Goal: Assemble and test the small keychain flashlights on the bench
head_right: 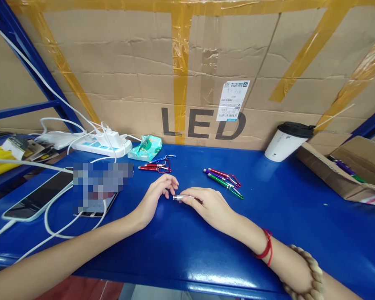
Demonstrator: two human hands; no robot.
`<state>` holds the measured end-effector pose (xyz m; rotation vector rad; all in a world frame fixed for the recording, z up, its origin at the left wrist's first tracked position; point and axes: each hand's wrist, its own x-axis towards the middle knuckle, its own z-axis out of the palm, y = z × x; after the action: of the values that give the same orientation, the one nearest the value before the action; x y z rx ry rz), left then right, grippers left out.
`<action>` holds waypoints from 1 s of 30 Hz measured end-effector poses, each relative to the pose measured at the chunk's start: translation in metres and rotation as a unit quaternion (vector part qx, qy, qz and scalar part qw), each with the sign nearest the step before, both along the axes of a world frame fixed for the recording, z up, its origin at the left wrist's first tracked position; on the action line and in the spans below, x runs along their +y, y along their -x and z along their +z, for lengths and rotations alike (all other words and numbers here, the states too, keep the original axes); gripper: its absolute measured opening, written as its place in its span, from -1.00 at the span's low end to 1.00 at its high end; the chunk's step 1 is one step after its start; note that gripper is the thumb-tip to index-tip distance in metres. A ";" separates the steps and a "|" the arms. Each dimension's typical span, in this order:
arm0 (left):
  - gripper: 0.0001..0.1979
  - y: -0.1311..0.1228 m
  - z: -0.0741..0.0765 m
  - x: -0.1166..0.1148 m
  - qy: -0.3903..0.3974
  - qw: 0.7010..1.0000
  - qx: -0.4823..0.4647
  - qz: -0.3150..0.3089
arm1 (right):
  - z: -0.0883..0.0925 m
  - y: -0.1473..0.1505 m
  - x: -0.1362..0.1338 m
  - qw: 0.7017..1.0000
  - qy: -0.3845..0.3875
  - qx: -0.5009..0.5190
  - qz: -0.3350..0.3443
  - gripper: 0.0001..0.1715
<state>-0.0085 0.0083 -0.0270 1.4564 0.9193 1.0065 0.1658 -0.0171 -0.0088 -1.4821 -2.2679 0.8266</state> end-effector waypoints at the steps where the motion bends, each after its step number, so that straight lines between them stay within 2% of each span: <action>1: -0.80 0.000 0.000 0.000 0.000 1.000 0.000 0.000 | 0.000 0.000 0.000 1.000 0.002 0.002 0.000 -0.40; 8: -0.80 0.000 0.001 -0.001 0.005 1.000 0.000 -0.001 | -0.001 -0.001 0.002 1.000 0.020 -0.008 -0.010 -0.40; 16: -0.81 -0.001 0.003 -0.001 0.012 1.000 -0.004 0.006 | -0.001 -0.001 -0.001 1.000 -0.014 0.014 -0.005 -0.31; 22: -0.81 -0.001 0.004 -0.001 0.011 1.000 -0.003 0.008 | -0.001 0.001 -0.002 1.000 -0.007 0.002 -0.023 -0.45; 30: -0.82 -0.001 0.003 0.000 0.007 1.000 -0.003 0.008 | 0.000 0.000 -0.001 1.000 -0.003 -0.004 -0.020 -0.46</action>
<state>-0.0071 0.0081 -0.0242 1.4351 0.9341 1.0138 0.1655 -0.0182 -0.0088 -1.5250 -2.2372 0.8031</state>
